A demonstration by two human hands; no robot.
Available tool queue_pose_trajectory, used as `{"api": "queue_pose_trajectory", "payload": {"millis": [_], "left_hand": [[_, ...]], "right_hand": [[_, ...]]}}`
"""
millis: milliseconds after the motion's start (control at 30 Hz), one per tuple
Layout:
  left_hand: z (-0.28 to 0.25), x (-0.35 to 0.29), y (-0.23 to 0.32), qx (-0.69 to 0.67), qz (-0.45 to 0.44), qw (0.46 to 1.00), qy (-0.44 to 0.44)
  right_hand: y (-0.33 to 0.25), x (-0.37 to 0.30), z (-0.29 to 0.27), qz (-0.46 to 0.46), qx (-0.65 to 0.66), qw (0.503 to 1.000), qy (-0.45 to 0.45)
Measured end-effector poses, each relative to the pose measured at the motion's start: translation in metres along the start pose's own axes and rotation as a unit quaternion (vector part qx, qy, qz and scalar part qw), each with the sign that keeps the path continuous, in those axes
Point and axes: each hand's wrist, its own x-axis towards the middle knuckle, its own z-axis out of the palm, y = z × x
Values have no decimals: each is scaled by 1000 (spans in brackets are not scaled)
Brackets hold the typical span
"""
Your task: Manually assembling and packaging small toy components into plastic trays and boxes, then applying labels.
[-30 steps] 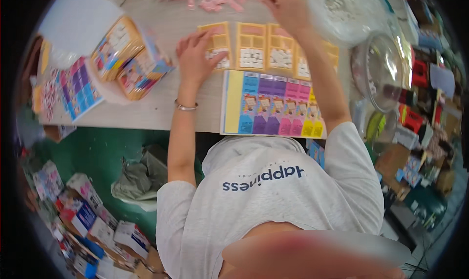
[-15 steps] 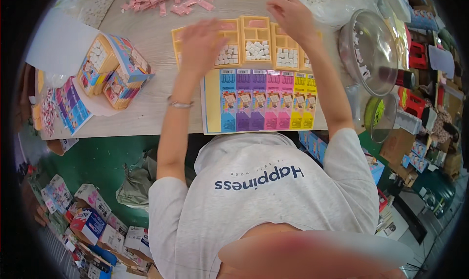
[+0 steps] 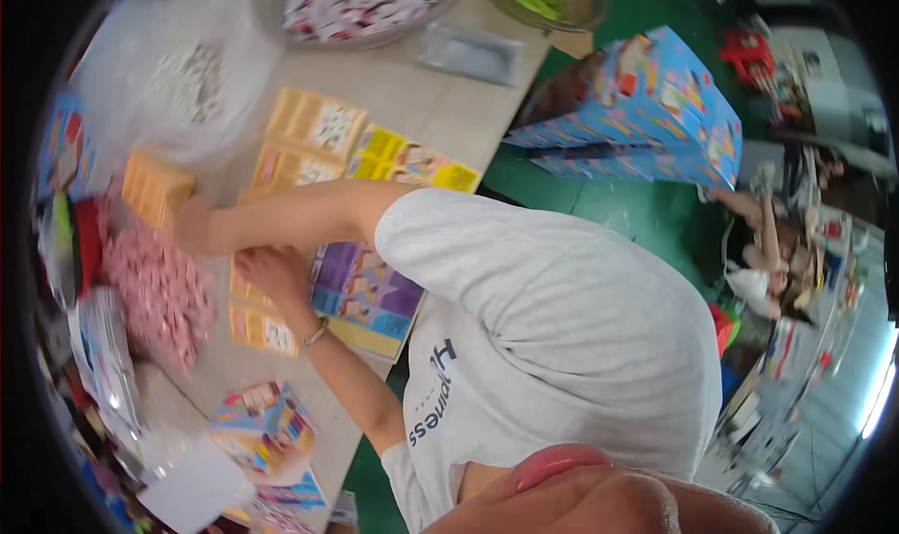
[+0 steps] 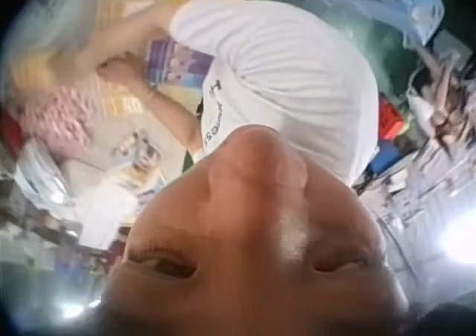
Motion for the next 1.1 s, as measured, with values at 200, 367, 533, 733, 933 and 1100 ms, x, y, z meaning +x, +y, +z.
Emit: {"api": "queue_pose_trajectory", "payload": {"millis": [200,367,533,733,933,1100], "left_hand": [[-22,-21,-3,-63,-55,996,-34],[-50,5,34,-52,-45,997,-39],[-41,35,61,-87,-143,986,3],[13,63,104,-19,-67,995,78],[2,55,101,-23,-13,1000,17],[-2,98,139,-108,-14,994,-21]], "right_hand": [[66,-91,-124,-169,127,957,-199],[204,-159,-236,19,143,987,68],[198,-154,-215,-49,33,998,16],[202,-132,-155,-54,-36,997,-45],[206,-152,-244,26,94,994,41],[333,-156,-323,158,-153,965,-140]]}}
